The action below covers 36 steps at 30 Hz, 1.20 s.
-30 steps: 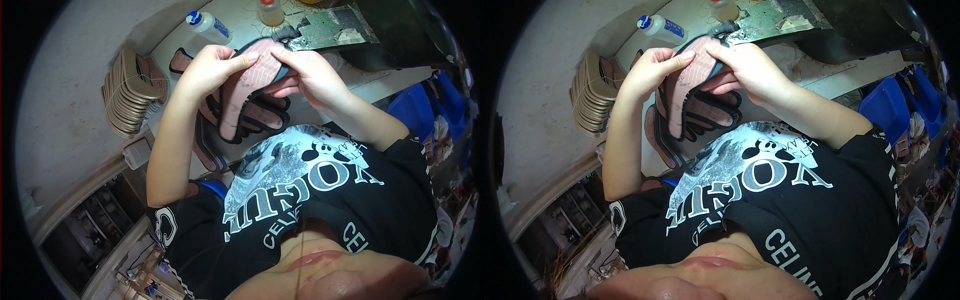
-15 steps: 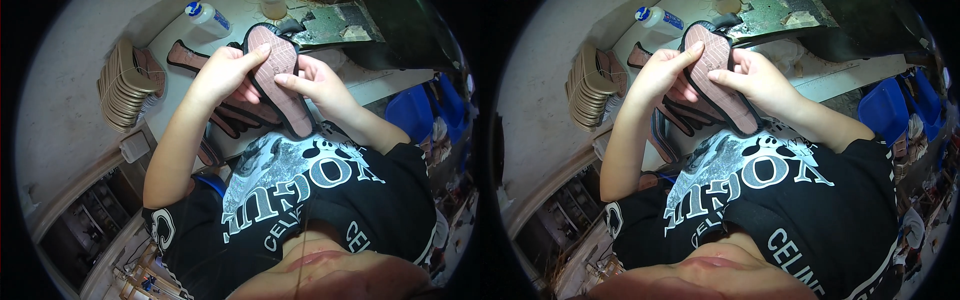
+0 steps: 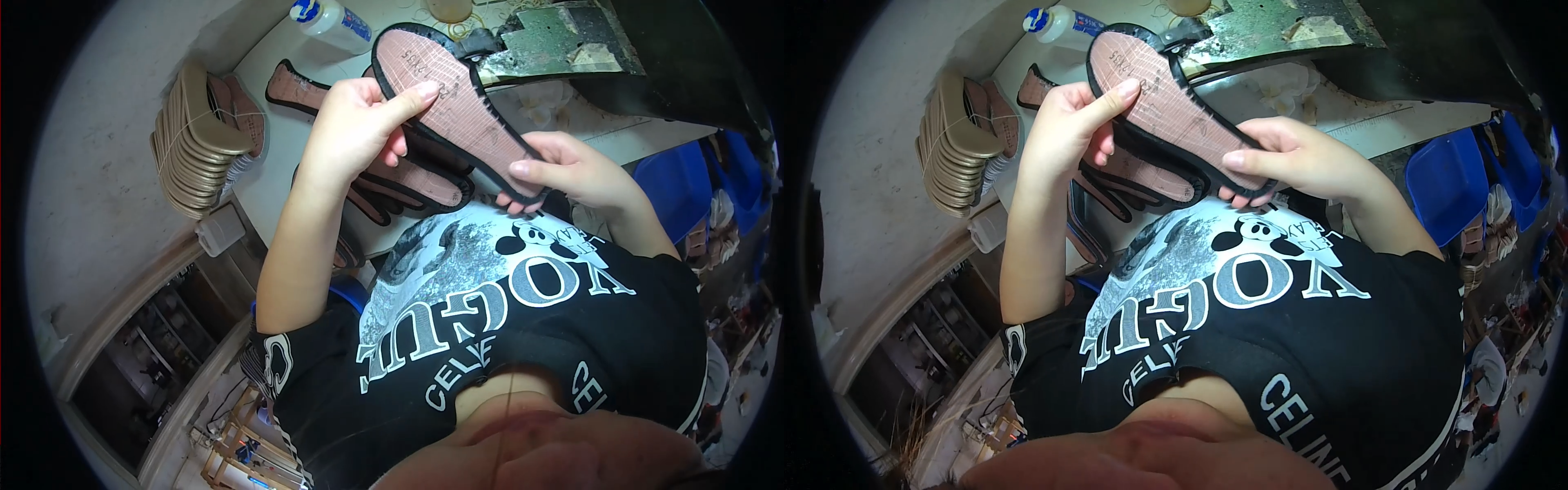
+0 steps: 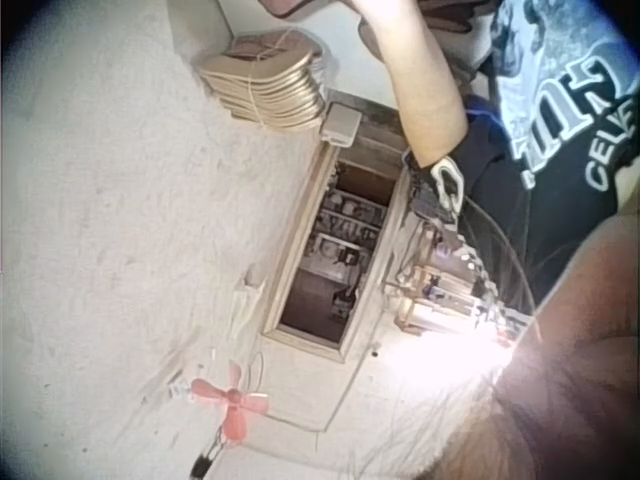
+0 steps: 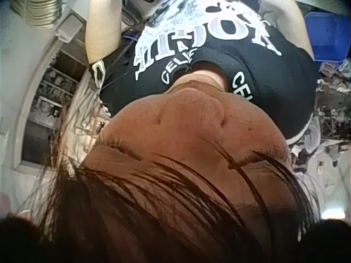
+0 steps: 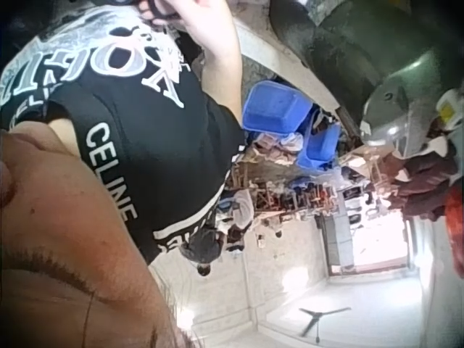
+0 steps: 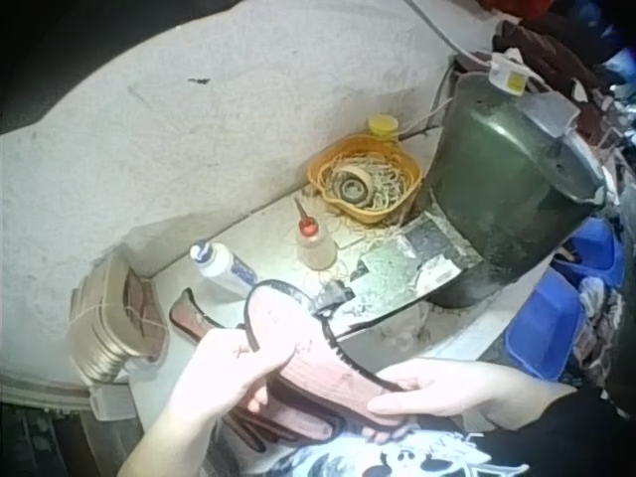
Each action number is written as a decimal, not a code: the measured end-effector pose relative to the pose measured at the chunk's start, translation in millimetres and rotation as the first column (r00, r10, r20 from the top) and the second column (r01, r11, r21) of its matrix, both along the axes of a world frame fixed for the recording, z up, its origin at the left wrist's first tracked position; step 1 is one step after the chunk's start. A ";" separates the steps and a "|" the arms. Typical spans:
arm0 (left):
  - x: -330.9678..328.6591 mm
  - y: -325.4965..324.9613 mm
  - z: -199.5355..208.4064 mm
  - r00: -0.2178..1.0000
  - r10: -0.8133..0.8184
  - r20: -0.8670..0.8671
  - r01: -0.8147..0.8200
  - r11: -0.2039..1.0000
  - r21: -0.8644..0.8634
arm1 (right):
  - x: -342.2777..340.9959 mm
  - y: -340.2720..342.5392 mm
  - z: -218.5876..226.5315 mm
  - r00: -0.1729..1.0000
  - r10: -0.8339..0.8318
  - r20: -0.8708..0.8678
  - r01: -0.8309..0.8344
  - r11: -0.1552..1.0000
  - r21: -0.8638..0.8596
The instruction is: Applying adhesive to shoe soles and insoles and stacking them for assembly.
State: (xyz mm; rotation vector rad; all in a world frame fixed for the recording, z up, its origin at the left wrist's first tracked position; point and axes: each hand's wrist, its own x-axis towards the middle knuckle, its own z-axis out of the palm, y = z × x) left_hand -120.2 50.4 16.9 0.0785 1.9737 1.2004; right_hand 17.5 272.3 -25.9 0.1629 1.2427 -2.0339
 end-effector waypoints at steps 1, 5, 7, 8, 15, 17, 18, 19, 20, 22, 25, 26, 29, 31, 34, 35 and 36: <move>-3.3 -0.6 -1.1 1.000 -0.017 -0.012 0.017 1.000 0.011 | 0.9 3.8 4.0 1.000 -0.020 0.016 0.018 0.996 0.086; -15.0 -2.1 -12.7 0.998 0.023 -0.067 -0.020 0.999 0.050 | -14.6 1.2 20.6 0.989 -0.129 -0.076 0.139 0.978 0.156; -23.3 -1.1 -20.6 0.994 0.087 -0.070 -0.077 0.988 0.137 | -19.5 -11.6 21.0 0.974 -0.202 -0.099 0.213 0.971 0.105; -20.6 -5.3 -21.8 0.991 0.103 -0.090 -0.090 0.986 0.144 | -19.1 -15.8 19.7 0.975 -0.187 -0.120 0.199 0.974 0.106; 44.4 -95.5 -6.2 0.967 0.250 -0.045 -0.179 0.799 0.574 | 17.0 -43.8 27.1 0.998 -0.057 -0.033 0.057 0.998 0.028; 38.0 -145.8 -42.7 0.822 0.542 -0.177 -0.438 0.799 0.411 | 13.1 -63.6 22.6 0.998 -0.059 0.021 0.058 0.998 0.016; 45.4 -156.3 -60.7 0.711 0.516 -0.477 -0.530 0.840 0.117 | 9.9 -71.0 7.7 0.999 -0.050 0.021 0.049 0.999 0.017; 50.6 -164.8 -81.1 0.592 0.355 -0.724 -0.642 0.750 -0.157 | 5.4 -78.3 -17.7 0.998 -0.010 -0.056 0.016 0.994 0.105; 60.6 -180.6 -106.0 0.589 0.357 -0.725 -0.646 0.747 -0.157 | -1.3 -82.8 -32.5 0.991 0.039 -0.130 -0.014 0.981 0.191; 85.1 -207.7 -131.8 0.729 -0.005 -0.685 -0.571 0.547 -0.612 | -12.8 -86.3 -20.3 0.852 0.391 -0.348 -0.090 0.764 0.639; 94.1 -215.6 -138.3 0.736 0.309 -0.602 -0.630 0.637 -0.443 | -17.2 -94.6 -19.8 0.793 0.447 -0.414 -0.054 0.729 0.683; 94.7 -215.4 -138.5 0.735 0.315 -0.601 -0.633 0.637 -0.440 | -19.9 -98.7 -12.8 0.841 0.420 -0.342 -0.111 0.752 0.650; 90.2 -214.9 -131.0 0.677 0.293 -0.675 -0.676 0.611 -0.413 | -17.9 -103.2 -18.3 0.770 0.516 -0.374 -0.107 0.683 0.722; 86.5 -219.2 -126.4 0.653 0.562 -0.507 -0.726 0.656 -0.208 | -13.3 -101.3 -16.7 0.578 0.681 -0.449 -0.008 0.555 0.832; 85.0 -231.4 -142.8 0.616 0.369 -0.696 -0.742 0.567 -0.357 | -9.9 -92.5 -9.0 0.589 0.649 -0.481 0.069 0.553 0.830; 84.0 -238.6 -148.7 0.618 0.362 -0.698 -0.739 0.572 -0.357 | -9.1 -88.0 -12.9 0.583 0.606 -0.541 0.138 0.583 0.801; 84.2 -247.6 -153.4 0.695 0.485 -0.530 -0.698 0.631 -0.339 | -9.1 -87.3 -10.1 0.586 0.600 -0.545 0.144 0.585 0.798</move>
